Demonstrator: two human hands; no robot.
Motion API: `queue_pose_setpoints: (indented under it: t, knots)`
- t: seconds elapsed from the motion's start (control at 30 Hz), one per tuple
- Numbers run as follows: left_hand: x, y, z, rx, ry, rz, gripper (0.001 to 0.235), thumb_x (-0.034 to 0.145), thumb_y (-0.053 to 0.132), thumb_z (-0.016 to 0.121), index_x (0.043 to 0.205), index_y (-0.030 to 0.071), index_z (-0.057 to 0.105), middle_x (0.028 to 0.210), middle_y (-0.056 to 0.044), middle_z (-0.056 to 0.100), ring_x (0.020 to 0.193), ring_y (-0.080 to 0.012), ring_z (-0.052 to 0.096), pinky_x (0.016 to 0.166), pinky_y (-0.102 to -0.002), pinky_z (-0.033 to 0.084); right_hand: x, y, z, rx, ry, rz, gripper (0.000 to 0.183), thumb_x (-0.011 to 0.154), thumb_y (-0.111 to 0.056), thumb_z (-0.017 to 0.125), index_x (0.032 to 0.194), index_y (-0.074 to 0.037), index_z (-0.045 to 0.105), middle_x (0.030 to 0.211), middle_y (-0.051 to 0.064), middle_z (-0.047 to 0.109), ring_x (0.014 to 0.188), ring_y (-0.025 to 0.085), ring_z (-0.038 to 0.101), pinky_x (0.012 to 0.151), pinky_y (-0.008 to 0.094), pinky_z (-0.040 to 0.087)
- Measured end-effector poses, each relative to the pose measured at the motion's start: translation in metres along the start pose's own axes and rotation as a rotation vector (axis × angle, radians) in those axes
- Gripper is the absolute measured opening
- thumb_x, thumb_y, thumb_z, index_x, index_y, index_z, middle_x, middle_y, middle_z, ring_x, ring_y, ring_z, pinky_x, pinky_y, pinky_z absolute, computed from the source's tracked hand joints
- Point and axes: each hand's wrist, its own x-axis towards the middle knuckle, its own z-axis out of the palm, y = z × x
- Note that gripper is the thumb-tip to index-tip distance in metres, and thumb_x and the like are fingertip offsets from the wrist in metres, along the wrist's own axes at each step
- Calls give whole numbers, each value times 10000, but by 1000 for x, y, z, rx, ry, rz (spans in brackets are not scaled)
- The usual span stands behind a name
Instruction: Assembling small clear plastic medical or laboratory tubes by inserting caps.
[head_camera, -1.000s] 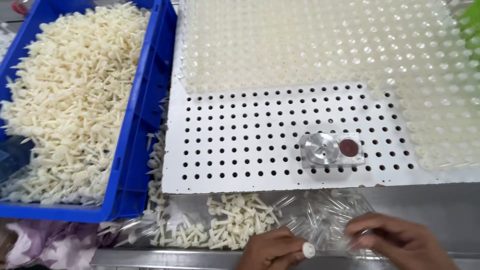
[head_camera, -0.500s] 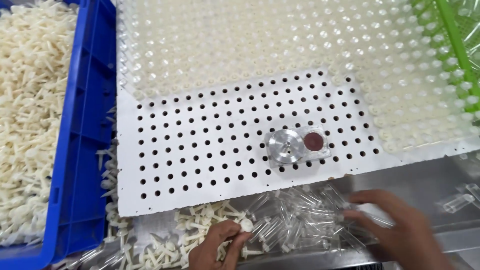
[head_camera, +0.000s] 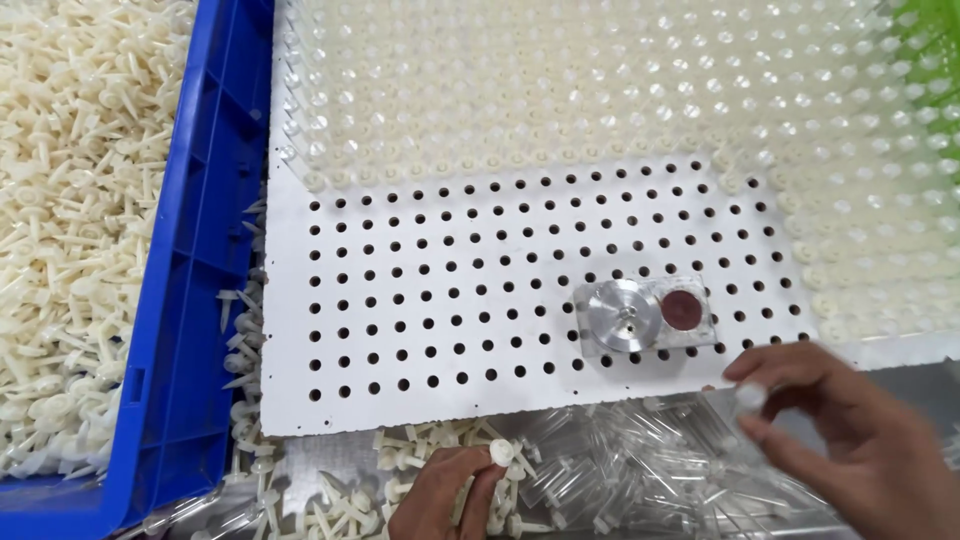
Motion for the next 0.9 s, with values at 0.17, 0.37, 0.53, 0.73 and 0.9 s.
queue_pose_setpoints:
  t: [0.17, 0.37, 0.53, 0.73, 0.9]
  knots:
    - [1, -20, -1, -37, -73, 65, 234, 853, 9, 799, 1054, 55, 688, 930, -145, 804, 870, -216, 844, 729, -332, 671, 37, -60, 4, -56, 234, -169, 613, 878, -66, 726, 1454, -6, 524, 1141, 111, 736, 1087, 176, 762, 920, 316, 657]
    - [3, -26, 0, -32, -152, 200, 276, 845, -14, 804, 1094, 40, 696, 934, -134, 764, 893, -223, 819, 712, -301, 699, 59, -87, 12, -403, 338, -105, 269, 861, -68, 760, 1127, -23, 758, 1075, 121, 777, 967, 190, 760, 868, 313, 618]
    - [9, -24, -4, -9, -228, 285, 297, 865, -67, 781, 1149, -5, 721, 951, -125, 750, 882, -188, 793, 734, -295, 661, 66, -88, 13, -463, 295, -138, 266, 858, -74, 781, 1121, -32, 772, 1047, 116, 783, 909, 189, 761, 795, 308, 606]
    - [15, -15, -9, 54, -259, 307, 272, 863, -23, 799, 1127, 8, 740, 943, -106, 742, 881, -175, 784, 744, -269, 696, 71, -96, 16, -552, 293, -128, 273, 833, -104, 813, 1089, -23, 768, 1016, 111, 786, 929, 183, 769, 798, 318, 628]
    - [12, -8, -3, -88, -265, 92, 212, 842, -2, 815, 1049, 41, 805, 926, -117, 782, 860, -197, 814, 705, -299, 693, 66, -84, 10, -490, 273, -179, 282, 843, -95, 796, 1111, -20, 754, 1034, 133, 778, 951, 198, 772, 816, 311, 636]
